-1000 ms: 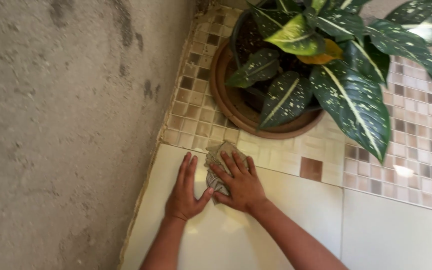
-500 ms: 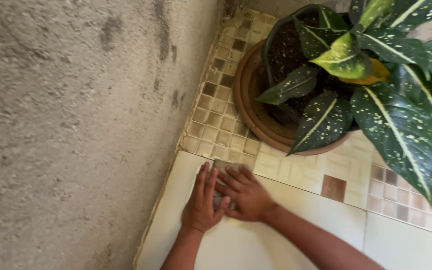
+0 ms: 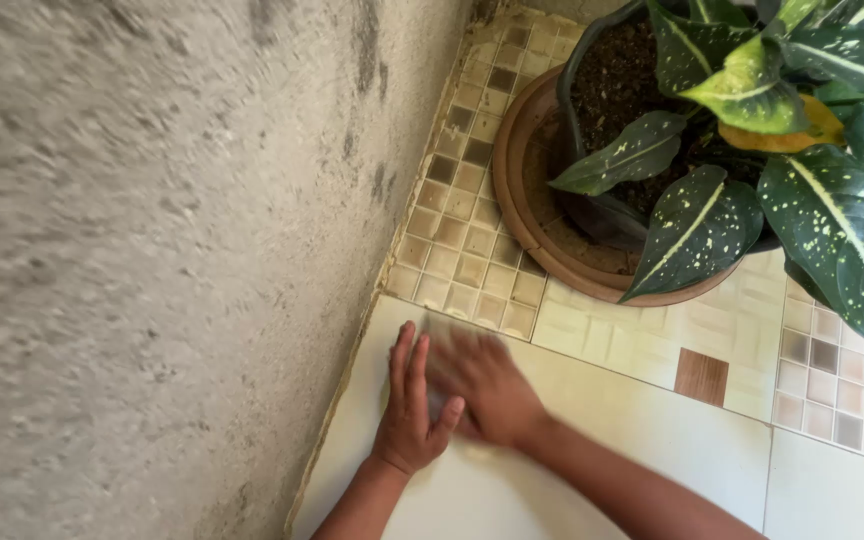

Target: The person wipes a tiled floor with a cloth, moving around a large potted plant and a plastic stool. The person cleans different sections of the floor, including areas with patterned tiles and plain white tiles.

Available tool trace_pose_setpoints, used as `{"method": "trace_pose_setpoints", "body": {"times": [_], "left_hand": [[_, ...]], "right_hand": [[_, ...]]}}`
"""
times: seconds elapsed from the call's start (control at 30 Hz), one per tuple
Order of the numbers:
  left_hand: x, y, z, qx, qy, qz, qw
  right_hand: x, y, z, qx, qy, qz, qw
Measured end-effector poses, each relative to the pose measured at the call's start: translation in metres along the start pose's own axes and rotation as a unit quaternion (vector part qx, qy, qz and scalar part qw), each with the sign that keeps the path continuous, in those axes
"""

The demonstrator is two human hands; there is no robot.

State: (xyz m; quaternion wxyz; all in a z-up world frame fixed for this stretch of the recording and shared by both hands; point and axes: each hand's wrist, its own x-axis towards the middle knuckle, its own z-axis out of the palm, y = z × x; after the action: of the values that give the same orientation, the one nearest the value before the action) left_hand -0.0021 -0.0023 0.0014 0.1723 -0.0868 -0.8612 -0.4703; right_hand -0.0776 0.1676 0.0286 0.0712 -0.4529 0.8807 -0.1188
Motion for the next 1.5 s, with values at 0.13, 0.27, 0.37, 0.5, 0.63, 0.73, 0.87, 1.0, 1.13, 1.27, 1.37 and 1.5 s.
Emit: {"method": "trace_pose_setpoints", "body": {"times": [0.13, 0.27, 0.37, 0.5, 0.63, 0.73, 0.87, 1.0, 1.13, 1.27, 1.37, 1.5], "left_hand": [[0.005, -0.006, -0.019, 0.111, -0.047, -0.007, 0.993], [0.001, -0.004, -0.031, 0.044, -0.045, -0.05, 0.997], [0.0, 0.0, -0.033, 0.002, -0.069, -0.034, 0.997], [-0.001, 0.0, -0.035, -0.01, -0.015, -0.013, 1.0], [0.001, -0.001, -0.033, 0.037, -0.018, 0.019, 0.999], [0.0, 0.001, -0.034, 0.09, -0.068, 0.034, 0.993], [0.001, 0.006, -0.034, 0.112, -0.1, 0.056, 0.987], [0.003, 0.008, -0.033, 0.127, -0.109, 0.077, 0.983], [0.008, 0.012, -0.03, 0.14, -0.169, 0.056, 0.974], [0.012, 0.015, -0.028, 0.197, -0.221, 0.037, 0.955], [0.013, 0.017, -0.028, 0.185, -0.221, 0.028, 0.957], [0.014, 0.018, -0.031, 0.189, -0.216, 0.033, 0.957]], "right_hand": [[-0.012, 0.012, -0.013, 0.009, -0.041, -0.034, 0.999], [0.089, 0.067, -0.029, 0.006, 0.015, 0.13, 0.991], [0.145, 0.077, -0.028, -0.002, 0.039, 0.199, 0.979], [0.112, 0.029, -0.009, -0.023, 0.012, 0.118, 0.993], [-0.012, -0.03, 0.002, 0.035, -0.003, -0.01, 0.999], [-0.055, -0.005, -0.016, 0.004, -0.023, -0.02, 1.0], [-0.054, 0.04, -0.044, -0.019, 0.03, 0.248, 0.968], [-0.036, -0.004, -0.017, 0.01, 0.014, 0.357, 0.934], [-0.065, -0.049, 0.014, 0.017, 0.046, 0.173, 0.984], [-0.134, -0.012, 0.011, 0.034, 0.042, 0.226, 0.973], [-0.179, 0.038, -0.006, 0.001, 0.176, 0.366, 0.914], [-0.171, 0.05, -0.006, -0.165, 0.211, 0.52, 0.811]]}}
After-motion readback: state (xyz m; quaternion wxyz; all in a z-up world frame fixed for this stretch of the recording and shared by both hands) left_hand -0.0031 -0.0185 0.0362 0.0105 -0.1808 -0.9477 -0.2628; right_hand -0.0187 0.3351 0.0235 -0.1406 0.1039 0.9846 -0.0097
